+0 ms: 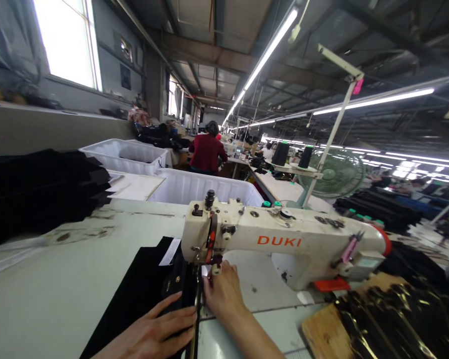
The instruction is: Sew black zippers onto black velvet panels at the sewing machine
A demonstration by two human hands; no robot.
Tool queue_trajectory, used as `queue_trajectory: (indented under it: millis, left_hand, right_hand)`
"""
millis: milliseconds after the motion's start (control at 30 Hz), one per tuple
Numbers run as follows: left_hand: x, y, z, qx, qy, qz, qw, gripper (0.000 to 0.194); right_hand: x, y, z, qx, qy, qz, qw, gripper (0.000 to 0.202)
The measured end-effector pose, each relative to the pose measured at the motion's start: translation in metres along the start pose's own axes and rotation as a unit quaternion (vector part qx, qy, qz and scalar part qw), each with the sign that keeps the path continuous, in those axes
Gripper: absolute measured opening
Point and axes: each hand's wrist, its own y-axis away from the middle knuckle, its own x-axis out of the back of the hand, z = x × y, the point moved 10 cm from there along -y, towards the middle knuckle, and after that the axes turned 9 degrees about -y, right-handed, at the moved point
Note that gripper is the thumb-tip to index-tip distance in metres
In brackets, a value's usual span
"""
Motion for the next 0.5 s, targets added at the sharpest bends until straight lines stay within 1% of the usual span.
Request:
queue_trajectory:
  millis: [67,167,267,333,433,500]
  left_hand:
    - [0.002,-0.001,0.002,-0.003,-0.002,-0.005,1.000,0.043]
    - [0.019,-0.004,0.010,0.005,-0.021,-0.016,1.000,0.050]
    - [0.033,-0.007,0.016,0.024,-0.030,-0.044,0.998,0.045]
    - [0.036,-0.008,0.016,0.041,-0.019,-0.065,0.997,0.045]
    - [0.034,-0.008,0.018,0.047,0.010,-0.086,0.995,0.062]
    - [0.035,-0.007,0.018,0.049,0.019,-0.091,0.995,0.061]
  right_hand:
    - [-0.001,-0.004,0.003,-0.013,0.001,0.002,1.000,0.008]
    - [-0.003,-0.006,0.004,-0.016,-0.005,0.004,1.000,0.008]
    - [-0.002,-0.005,0.004,-0.016,-0.007,0.018,1.000,0.011]
    - [-0.003,-0.004,0.006,-0.014,-0.007,0.029,0.999,0.010]
    - [-0.006,0.000,0.009,0.004,-0.006,0.041,0.999,0.009]
    - [-0.008,0.002,0.009,0.018,-0.006,0.052,0.998,0.009]
